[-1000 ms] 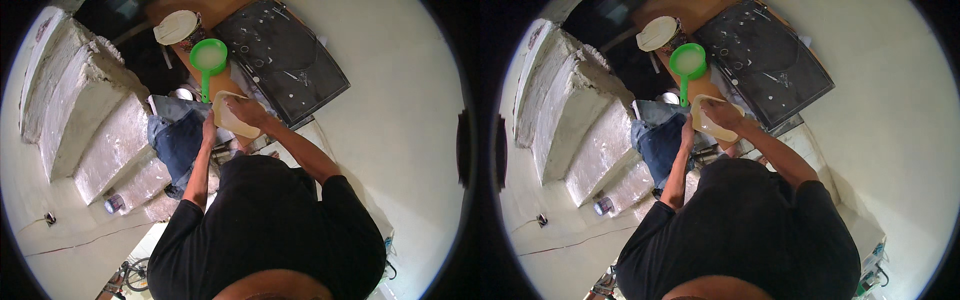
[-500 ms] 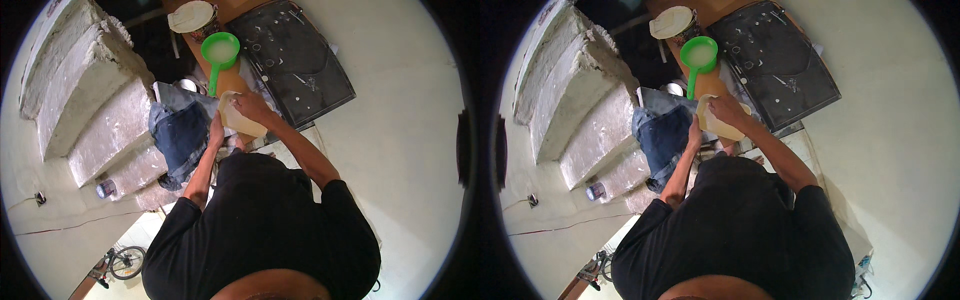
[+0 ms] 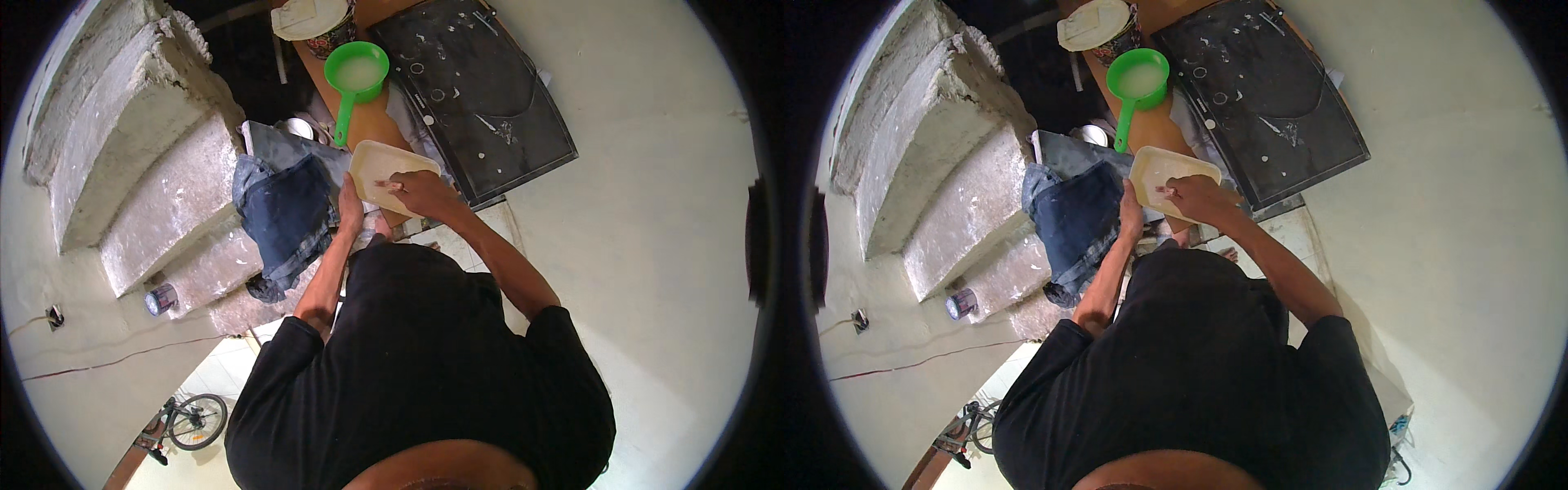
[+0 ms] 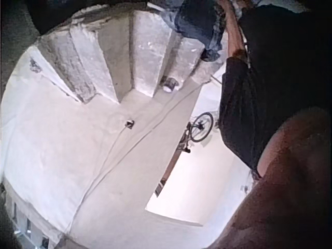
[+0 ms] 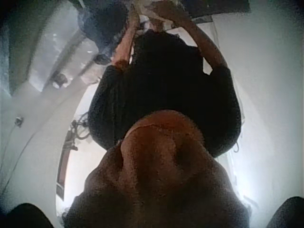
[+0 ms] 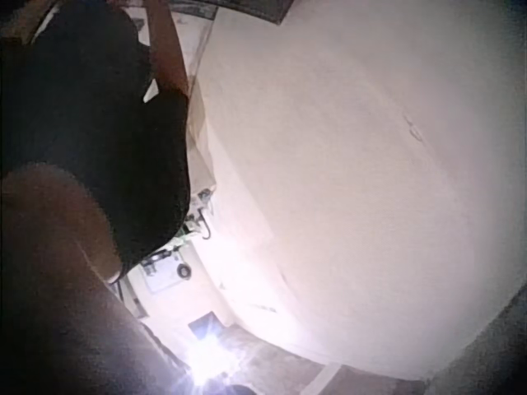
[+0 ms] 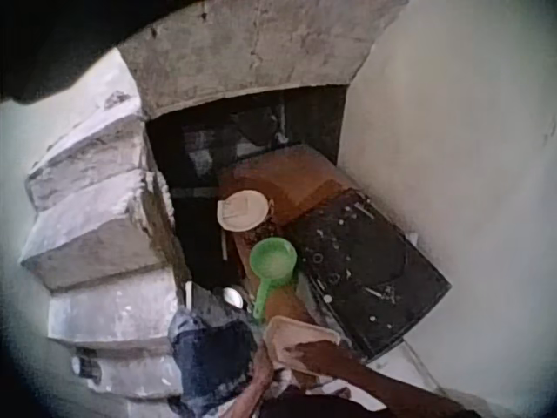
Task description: The person prepares a liquid by hand, pouring the white liquid from a green scoop into a plastic container and then stirring it with a finger.
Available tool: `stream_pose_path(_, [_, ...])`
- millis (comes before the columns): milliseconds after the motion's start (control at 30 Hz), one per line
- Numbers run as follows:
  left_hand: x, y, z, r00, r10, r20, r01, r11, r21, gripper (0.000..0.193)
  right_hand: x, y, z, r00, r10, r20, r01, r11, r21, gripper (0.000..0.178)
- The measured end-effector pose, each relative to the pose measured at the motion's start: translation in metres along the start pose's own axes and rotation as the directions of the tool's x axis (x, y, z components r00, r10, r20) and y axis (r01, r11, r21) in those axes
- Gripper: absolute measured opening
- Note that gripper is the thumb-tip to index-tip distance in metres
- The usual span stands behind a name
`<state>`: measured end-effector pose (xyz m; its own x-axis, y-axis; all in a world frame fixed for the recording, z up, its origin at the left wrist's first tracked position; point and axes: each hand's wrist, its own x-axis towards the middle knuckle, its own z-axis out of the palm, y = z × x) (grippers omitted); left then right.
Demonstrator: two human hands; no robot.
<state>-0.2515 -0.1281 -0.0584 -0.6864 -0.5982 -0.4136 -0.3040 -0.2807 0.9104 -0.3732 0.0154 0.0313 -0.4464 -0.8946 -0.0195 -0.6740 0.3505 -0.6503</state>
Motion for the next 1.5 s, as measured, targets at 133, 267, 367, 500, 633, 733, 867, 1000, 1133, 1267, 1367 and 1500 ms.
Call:
stream_pose_path(133, [-0.004,-0.018,-0.003,0.997,0.032,-0.064,-0.033,0.999,-0.011,0.064,-0.01,0.002,-0.016,0.999,0.039,-0.004,-0.039,0.998,-0.039,0.028])
stream_pose_path(267, [-0.023,-0.009,0.007,0.996,0.038,-0.077,-0.035,0.998,0.045,0.061,-0.027,0.006,-0.022,0.971,0.072,-0.229,-0.07,0.997,0.018,0.029])
stream_pose_path(367, [-0.022,-0.031,0.007,0.995,0.041,-0.096,-0.05,0.993,-0.102,0.059,-0.03,0.007,-0.022,0.945,0.042,-0.325,-0.055,0.998,-0.03,0.028])
stream_pose_path(500, [-0.031,-0.024,0.013,0.992,-0.062,-0.106,0.046,0.988,-0.149,0.059,-0.035,0.015,-0.012,0.955,0.015,-0.297,-0.091,0.966,-0.244,0.026])
stream_pose_path(633, [-0.026,-0.042,0.006,0.985,-0.131,-0.109,0.106,0.972,-0.21,0.073,-0.033,0.021,0.006,0.945,0.033,-0.326,-0.133,0.948,-0.289,0.037])
stream_pose_path(733, [-0.03,-0.03,0.008,0.989,-0.14,-0.04,0.126,0.958,-0.257,0.064,-0.032,0.02,0.015,0.931,0.012,-0.364,-0.157,0.915,-0.371,0.034])
stream_pose_path(867, [-0.03,-0.03,0.004,0.978,-0.207,-0.017,0.192,0.931,-0.312,0.066,-0.027,0.019,0.031,0.897,0.099,-0.431,-0.167,0.978,-0.122,0.025])
stream_pose_path(1000, [-0.027,-0.036,-0.004,0.971,-0.238,0.034,0.236,0.915,-0.327,0.071,-0.015,0.01,0.045,0.878,0.079,-0.472,-0.099,0.995,-0.018,0.022])
stream_pose_path(1133, [-0.021,-0.047,-0.009,0.978,-0.179,0.102,0.204,0.915,-0.349,0.071,-0.008,0.002,0.05,0.908,0.101,-0.408,-0.096,0.995,0.033,0.023])
stream_pose_path(1267, [-0.02,-0.044,-0.011,0.974,-0.175,0.142,0.217,0.899,-0.381,0.07,-0.001,0.01,0.048,0.907,0.107,-0.407,-0.096,0.994,0.048,0.023])
stream_pose_path(1367, [-0.02,-0.042,-0.016,0.945,-0.238,0.223,0.309,0.87,-0.383,0.074,-0.005,0.012,0.039,0.897,0.129,-0.423,-0.119,0.992,0.052,0.026])
stream_pose_path(1500, [-0.024,-0.037,-0.013,0.95,-0.247,0.19,0.301,0.887,-0.351,0.071,-0.012,0.004,0.011,0.879,0.112,-0.464,-0.102,0.994,0.046,0.027])
